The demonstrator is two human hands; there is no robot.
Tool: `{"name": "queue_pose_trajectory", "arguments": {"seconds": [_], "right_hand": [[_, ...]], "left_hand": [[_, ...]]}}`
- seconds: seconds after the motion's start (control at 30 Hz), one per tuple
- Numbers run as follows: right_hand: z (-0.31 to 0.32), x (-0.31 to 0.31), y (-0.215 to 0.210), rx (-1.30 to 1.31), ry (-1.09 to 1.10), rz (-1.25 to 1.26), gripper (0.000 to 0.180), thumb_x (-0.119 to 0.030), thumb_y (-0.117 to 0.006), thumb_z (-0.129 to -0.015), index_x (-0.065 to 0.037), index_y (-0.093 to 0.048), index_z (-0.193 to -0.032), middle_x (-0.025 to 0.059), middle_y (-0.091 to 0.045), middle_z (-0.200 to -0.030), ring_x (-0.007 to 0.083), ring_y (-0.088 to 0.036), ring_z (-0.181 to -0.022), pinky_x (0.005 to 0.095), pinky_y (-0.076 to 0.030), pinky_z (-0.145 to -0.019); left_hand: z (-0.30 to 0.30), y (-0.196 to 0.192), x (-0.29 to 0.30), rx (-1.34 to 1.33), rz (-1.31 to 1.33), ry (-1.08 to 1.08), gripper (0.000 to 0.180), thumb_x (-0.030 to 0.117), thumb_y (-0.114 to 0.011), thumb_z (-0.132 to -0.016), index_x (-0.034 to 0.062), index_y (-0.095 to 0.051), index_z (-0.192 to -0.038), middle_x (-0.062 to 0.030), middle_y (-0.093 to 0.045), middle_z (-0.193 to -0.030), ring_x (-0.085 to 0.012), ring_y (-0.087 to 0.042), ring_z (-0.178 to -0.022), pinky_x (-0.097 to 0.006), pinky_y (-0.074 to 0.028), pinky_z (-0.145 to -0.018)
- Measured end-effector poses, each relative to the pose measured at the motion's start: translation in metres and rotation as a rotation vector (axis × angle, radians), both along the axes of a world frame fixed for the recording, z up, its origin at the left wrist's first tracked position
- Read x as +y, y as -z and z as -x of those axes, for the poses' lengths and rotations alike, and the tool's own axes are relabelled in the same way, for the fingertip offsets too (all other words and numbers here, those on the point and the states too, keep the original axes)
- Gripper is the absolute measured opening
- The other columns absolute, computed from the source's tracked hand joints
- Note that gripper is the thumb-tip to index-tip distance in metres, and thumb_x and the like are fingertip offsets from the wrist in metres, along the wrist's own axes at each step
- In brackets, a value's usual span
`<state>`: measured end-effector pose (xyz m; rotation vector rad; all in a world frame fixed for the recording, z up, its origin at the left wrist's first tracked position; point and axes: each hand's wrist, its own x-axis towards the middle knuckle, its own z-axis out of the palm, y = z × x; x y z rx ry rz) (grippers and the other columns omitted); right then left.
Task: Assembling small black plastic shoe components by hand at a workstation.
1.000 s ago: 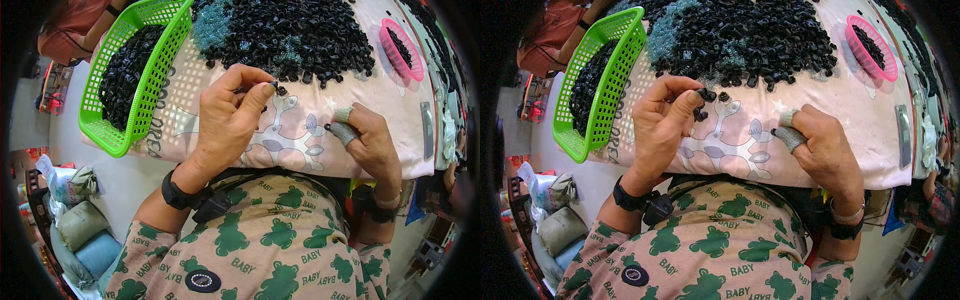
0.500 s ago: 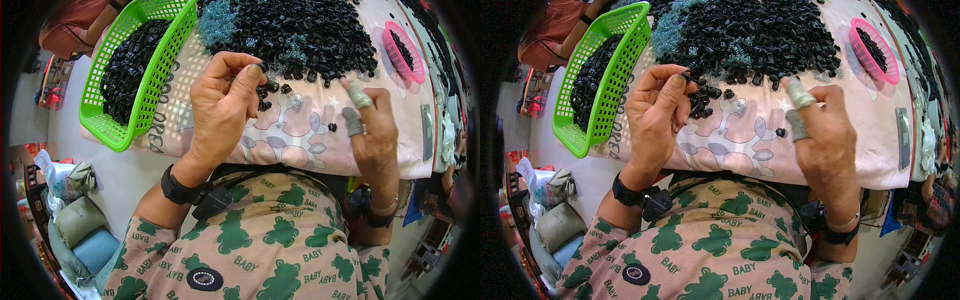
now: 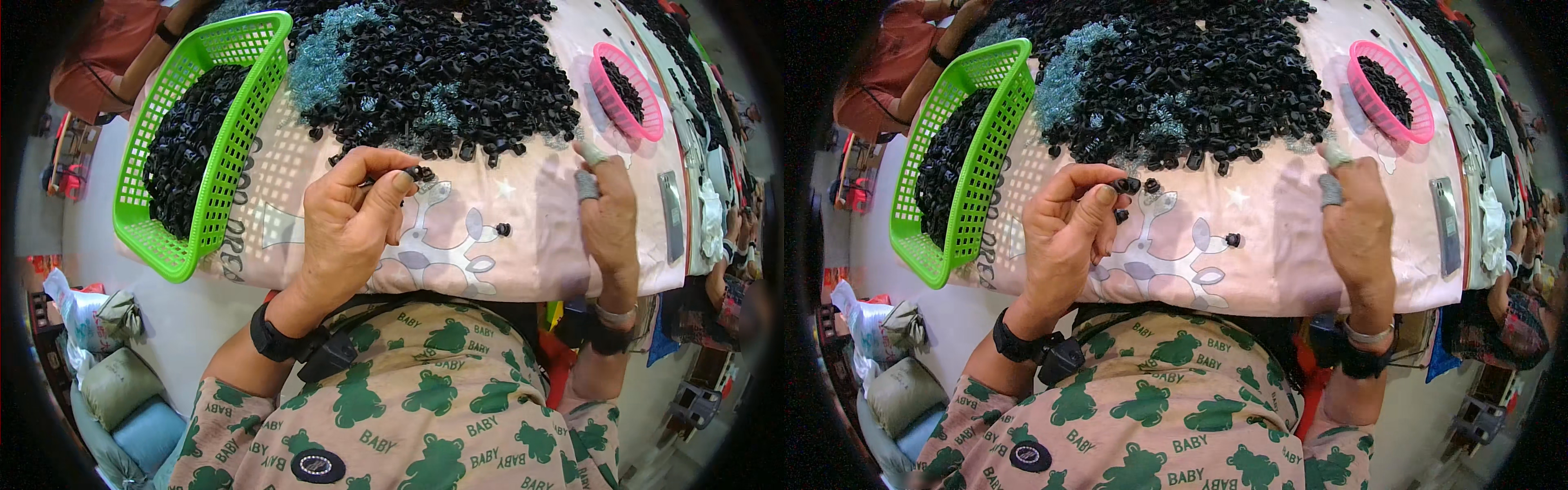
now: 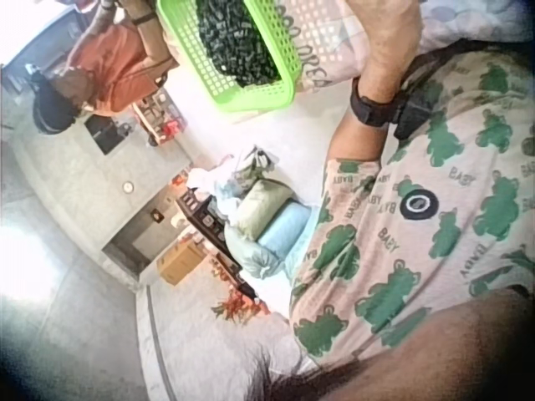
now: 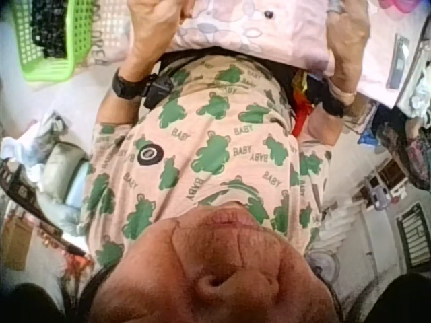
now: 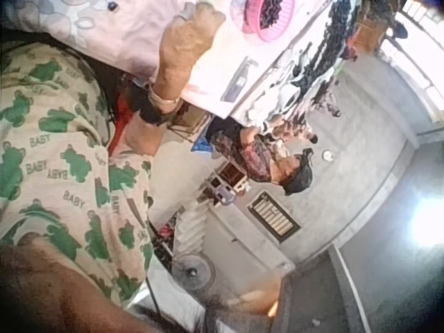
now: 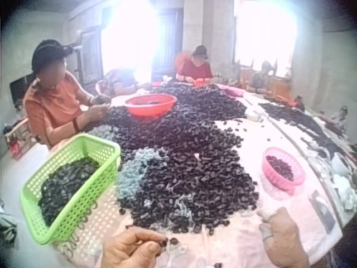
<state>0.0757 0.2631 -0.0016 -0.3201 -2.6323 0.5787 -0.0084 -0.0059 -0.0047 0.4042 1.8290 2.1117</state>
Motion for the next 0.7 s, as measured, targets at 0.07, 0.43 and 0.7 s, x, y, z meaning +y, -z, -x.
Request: {"name": "queue_pose_trajectory", "arguments": {"seconds": [0.07, 0.43, 0.7], "right_hand": [[0.006, -0.011, 0.003, -0.077, 0.01, -0.071, 0.031, 0.002, -0.053, -0.08, -0.006, -0.063, -0.109, 0.0153, -0.053, -0.092, 0.0328, -0.056, -0.084, 0.0389, -0.045, -0.072], [0.0, 0.009, -0.004, 0.012, 0.02, 0.115, 0.029, 0.008, -0.049, -0.081, 0.0, -0.065, -0.103, 0.0135, -0.054, -0.089, 0.0245, -0.056, -0.081, 0.0287, -0.043, -0.074], [0.0, -0.004, -0.005, -0.011, -0.137, 0.209, 0.027, 0.009, -0.05, -0.079, 0.0, -0.066, -0.099, 0.013, -0.055, -0.089, 0.0242, -0.057, -0.081, 0.0283, -0.044, -0.074]], "left_hand": [[0.0, 0.001, 0.002, -0.003, 0.018, 0.0, 0.022, 0.015, -0.056, -0.094, -0.0018, -0.058, -0.107, -0.0021, -0.058, -0.067, -0.001, -0.043, -0.048, -0.014, -0.034, -0.044], [-0.002, -0.001, 0.001, -0.003, 0.052, 0.061, 0.016, 0.009, -0.056, -0.093, -0.0026, -0.058, -0.103, -0.0007, -0.058, -0.074, -0.0021, -0.046, -0.053, -0.017, -0.037, -0.047], [-0.003, 0.005, -0.001, -0.013, 0.033, 0.072, 0.016, 0.008, -0.056, -0.092, -0.0029, -0.057, -0.104, -0.0032, -0.06, -0.076, -0.0025, -0.047, -0.054, -0.017, -0.038, -0.047]]}}
